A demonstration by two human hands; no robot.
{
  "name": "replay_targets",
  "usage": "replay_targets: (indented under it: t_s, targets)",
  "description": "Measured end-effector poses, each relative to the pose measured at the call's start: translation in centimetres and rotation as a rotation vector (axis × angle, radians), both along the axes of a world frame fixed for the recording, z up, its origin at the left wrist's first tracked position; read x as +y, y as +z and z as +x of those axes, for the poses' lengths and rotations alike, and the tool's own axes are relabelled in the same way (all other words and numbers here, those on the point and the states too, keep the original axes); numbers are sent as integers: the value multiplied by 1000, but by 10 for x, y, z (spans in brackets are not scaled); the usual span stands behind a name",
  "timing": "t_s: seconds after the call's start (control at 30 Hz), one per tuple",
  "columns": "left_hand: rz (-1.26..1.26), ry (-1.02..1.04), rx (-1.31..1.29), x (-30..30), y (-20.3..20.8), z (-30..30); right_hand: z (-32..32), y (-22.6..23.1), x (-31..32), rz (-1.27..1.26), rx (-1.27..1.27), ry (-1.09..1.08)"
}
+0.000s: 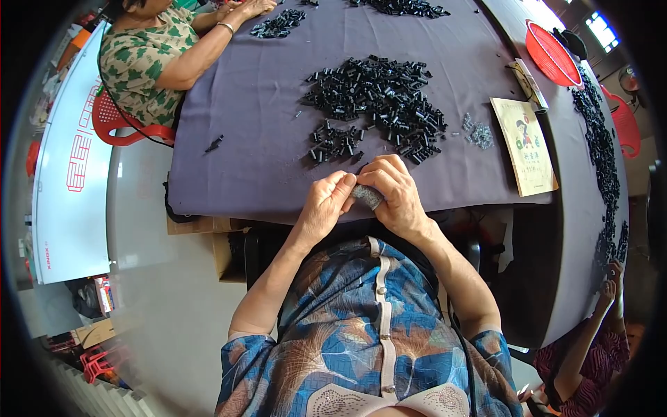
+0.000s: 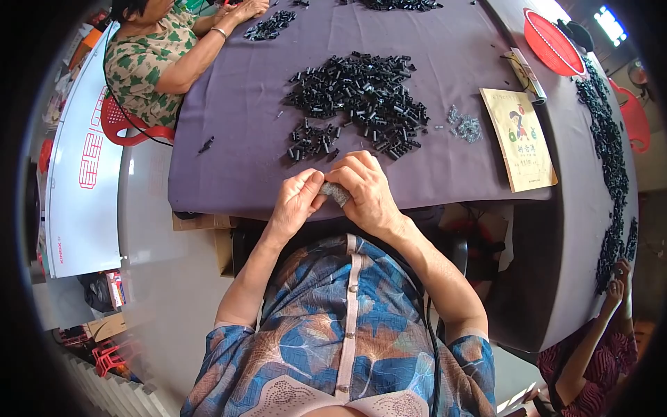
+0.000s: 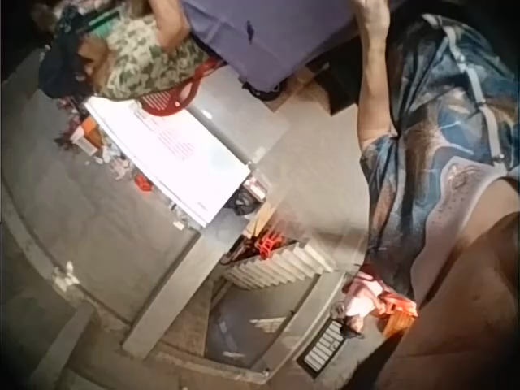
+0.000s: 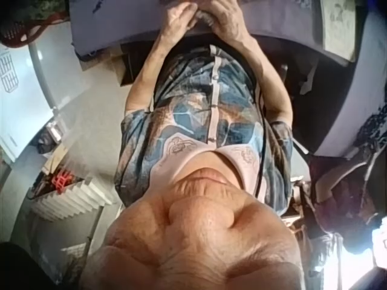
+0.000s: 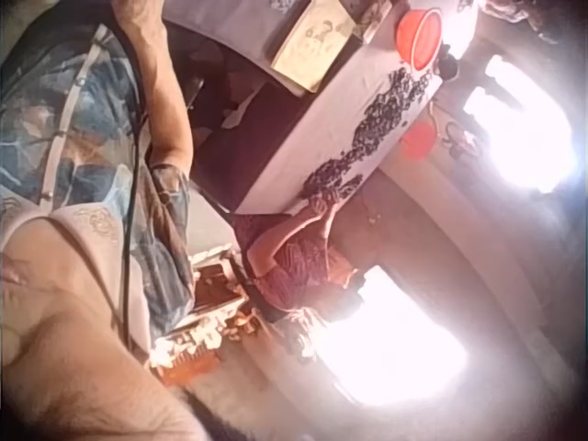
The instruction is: Sorting and inspecting small black plastic parts on a workshop table.
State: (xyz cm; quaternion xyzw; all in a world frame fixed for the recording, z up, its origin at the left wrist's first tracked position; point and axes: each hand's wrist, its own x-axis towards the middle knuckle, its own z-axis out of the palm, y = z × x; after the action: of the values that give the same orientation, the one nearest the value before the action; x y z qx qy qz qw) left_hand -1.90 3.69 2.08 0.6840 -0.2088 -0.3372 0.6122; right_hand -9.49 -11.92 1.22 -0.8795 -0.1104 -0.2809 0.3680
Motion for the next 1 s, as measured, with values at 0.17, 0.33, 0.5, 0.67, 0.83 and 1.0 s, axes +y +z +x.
replay_targets:
  t_s: [0.17, 0.33, 0.5, 0.67, 0.83, 1.0]
  targets:
    - [24, 9, 33, 0, 0, -2, -1, 4, 9, -137, -2, -82]
    - [2, -19, 123, -1, 9, -1, 0, 2, 7, -251, -28, -73]
    - [31, -83, 196, 2, 7, 7, 1, 0, 6, -269, -88, -78]
    - [-26, -95, 147, 2, 3, 8, 2, -2, 9, 42, -20, -56]
    - [-28, -45, 159, 0, 8, 2, 2, -1, 11, 80, -32, -56]
    - [-73, -141, 182, 3, 2, 6, 2, -4, 9, 29, -14, -56]
